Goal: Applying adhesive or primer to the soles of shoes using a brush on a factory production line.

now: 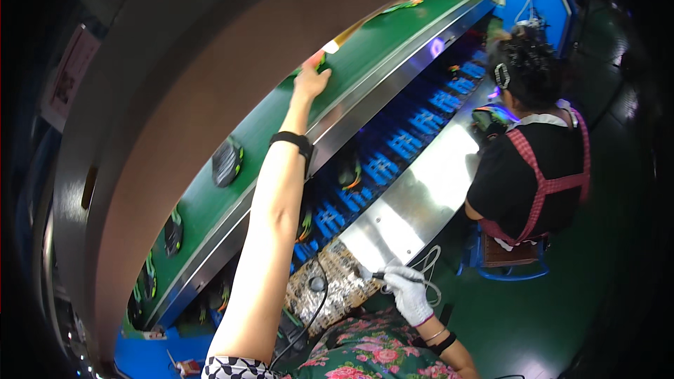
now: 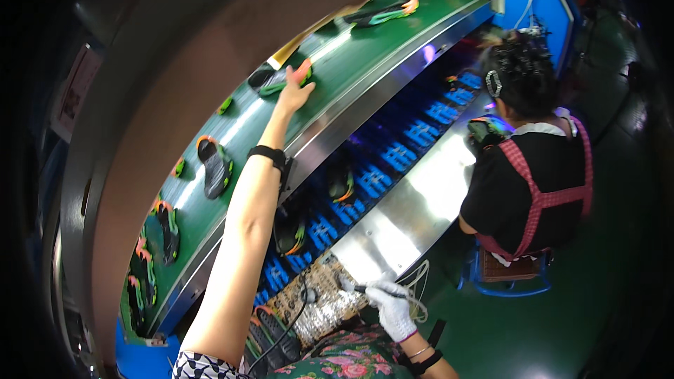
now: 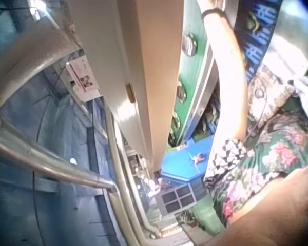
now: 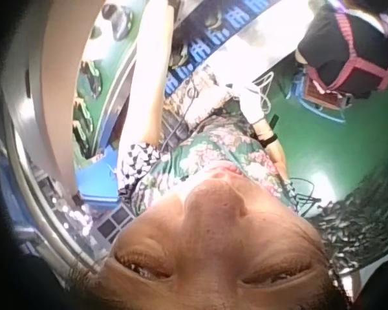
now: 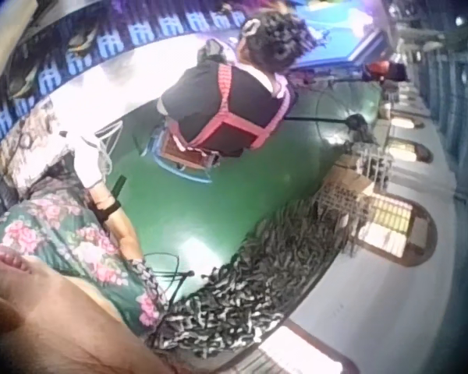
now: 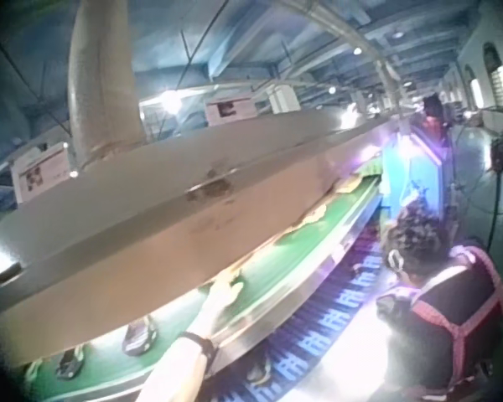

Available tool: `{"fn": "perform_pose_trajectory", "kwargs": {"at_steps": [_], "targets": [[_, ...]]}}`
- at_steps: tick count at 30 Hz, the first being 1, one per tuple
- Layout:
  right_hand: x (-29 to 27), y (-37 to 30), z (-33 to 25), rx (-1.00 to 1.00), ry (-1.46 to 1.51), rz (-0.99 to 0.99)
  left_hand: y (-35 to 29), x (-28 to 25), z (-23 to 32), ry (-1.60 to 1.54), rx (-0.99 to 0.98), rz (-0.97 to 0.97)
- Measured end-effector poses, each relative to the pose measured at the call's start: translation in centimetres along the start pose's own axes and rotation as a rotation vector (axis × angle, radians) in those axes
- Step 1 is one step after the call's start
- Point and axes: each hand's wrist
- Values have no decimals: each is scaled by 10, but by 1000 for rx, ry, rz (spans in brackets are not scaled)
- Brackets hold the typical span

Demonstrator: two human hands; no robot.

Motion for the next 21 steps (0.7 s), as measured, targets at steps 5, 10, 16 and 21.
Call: {"fn": "perform_pose_trajectory", "kwargs": {"at_steps": [5,10,16,21], "targets": [[-17,-15,-3,20,-21,3,19,6,-20,34,-80,89],[-2,-32,-31,-7,-9,-94,-48,-39,-45,-402,-146,275],[1,-31,-48,13,111,-93,-212,-76,-10,-822,-114,446],[22,-41,-74,21,50,-98,-342,-67,5,-834,-186,586]]}}
Point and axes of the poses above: each hand's wrist, its own y-axis towards the middle knuckle, its own x-axis out of the palm, z = x × y, and after that the axes turned 2 degrees about x, right-handed
